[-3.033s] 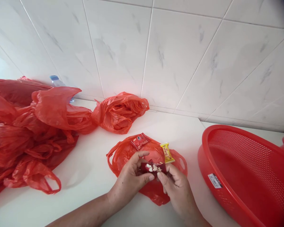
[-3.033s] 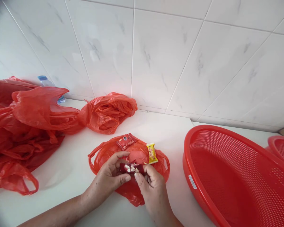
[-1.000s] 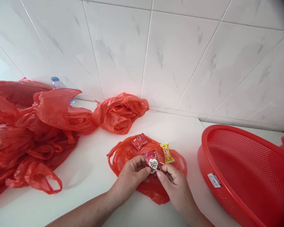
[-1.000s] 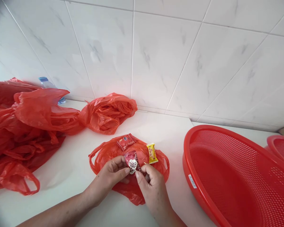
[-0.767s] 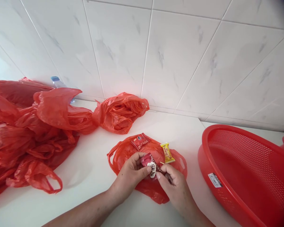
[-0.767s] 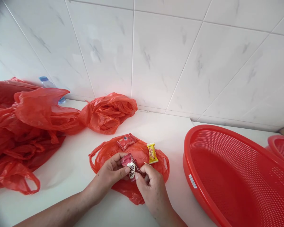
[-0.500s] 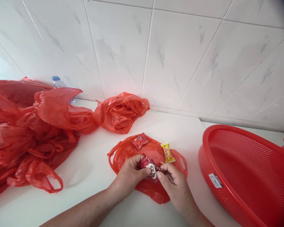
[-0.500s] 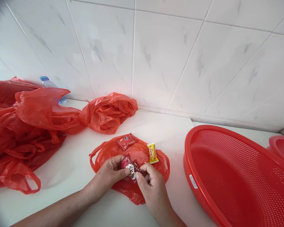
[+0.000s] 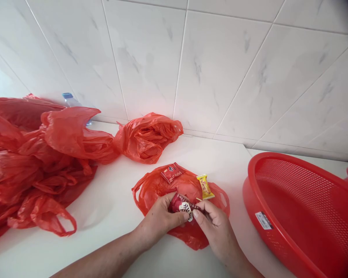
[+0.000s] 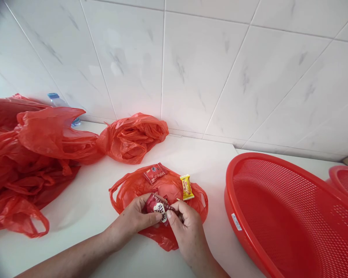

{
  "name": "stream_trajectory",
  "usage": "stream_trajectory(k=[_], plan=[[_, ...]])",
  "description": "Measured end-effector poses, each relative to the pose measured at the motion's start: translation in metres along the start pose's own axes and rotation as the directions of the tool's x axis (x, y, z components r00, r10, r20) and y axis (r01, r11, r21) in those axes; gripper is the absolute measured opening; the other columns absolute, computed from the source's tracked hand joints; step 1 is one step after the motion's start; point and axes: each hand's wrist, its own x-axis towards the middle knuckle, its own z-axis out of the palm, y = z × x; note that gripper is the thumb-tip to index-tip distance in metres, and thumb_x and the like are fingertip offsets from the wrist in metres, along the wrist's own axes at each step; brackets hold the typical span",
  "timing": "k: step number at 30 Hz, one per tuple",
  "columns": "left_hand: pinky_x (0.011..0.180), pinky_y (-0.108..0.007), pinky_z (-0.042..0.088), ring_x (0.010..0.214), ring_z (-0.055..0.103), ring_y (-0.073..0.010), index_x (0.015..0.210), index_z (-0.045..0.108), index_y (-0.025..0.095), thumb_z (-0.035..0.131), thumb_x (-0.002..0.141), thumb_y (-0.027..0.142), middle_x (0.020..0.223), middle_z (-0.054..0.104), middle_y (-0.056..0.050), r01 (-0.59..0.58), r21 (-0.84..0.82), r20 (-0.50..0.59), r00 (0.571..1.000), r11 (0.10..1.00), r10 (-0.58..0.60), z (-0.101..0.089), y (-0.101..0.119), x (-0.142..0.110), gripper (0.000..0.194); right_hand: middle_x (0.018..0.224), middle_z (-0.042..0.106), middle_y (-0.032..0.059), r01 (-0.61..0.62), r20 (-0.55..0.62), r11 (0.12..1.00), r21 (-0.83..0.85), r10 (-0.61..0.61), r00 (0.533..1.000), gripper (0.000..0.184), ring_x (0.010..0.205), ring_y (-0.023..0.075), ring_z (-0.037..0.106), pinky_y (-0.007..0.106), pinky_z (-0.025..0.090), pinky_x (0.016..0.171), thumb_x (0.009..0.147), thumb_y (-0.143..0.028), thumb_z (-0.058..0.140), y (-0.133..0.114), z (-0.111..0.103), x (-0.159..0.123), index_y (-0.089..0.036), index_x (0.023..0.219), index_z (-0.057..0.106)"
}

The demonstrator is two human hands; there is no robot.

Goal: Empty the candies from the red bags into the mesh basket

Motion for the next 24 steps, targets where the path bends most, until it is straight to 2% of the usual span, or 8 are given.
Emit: stream_trajectory(k=[8,18,24], plan=[[0.062,-0.02,0.043,0.063,0.054,-0.01,0.077,0.062,0.014,0.078,0.067,0.032,0.069,0.061,0.001,0.022,-0.095,-0.001,1.0,0.995,-0.023,0.004,0.0086,-0.0025,0.026,0.065,0.042,-0.0036,-0.009,-0.01,1.0,-0.001,0.009,1.0,0.028,0.059,0.0106,0.037,0.022,0.032,0.054,0.088,-0.042,0.047,0.0016,0.0016,0.0001,-0.019,0.072,0.045],[0.065,-0.022,0.045,0.067,0.057,-0.0116,0.082,0.064,0.015,0.078,0.067,0.035,0.075,0.065,-0.001,0.047,-0.098,0.028,0.999,0.994,-0.044,0.002,0.0028,-0.0013,0.029,0.061,0.037,-0.0057,-0.005,-0.014,0.998,-0.058,0.004,1.0,0.022,0.055,0.0092,0.033,0.021,0.029,0.05,0.088,-0.032,0.043,0.0006,-0.0006,0.0011,-0.02,0.069,0.041],[0.072,-0.026,0.048,0.072,0.059,-0.0138,0.091,0.065,0.014,0.077,0.069,0.035,0.079,0.066,-0.004,0.044,-0.115,0.028,0.999,0.992,-0.041,0.0024,0.006,-0.0022,0.033,0.063,0.041,-0.0043,0.005,-0.016,0.999,-0.044,-0.005,1.0,0.022,0.055,0.0095,0.035,0.021,0.031,0.05,0.088,-0.034,0.044,-0.0015,0.0006,-0.0012,-0.02,0.07,0.044]])
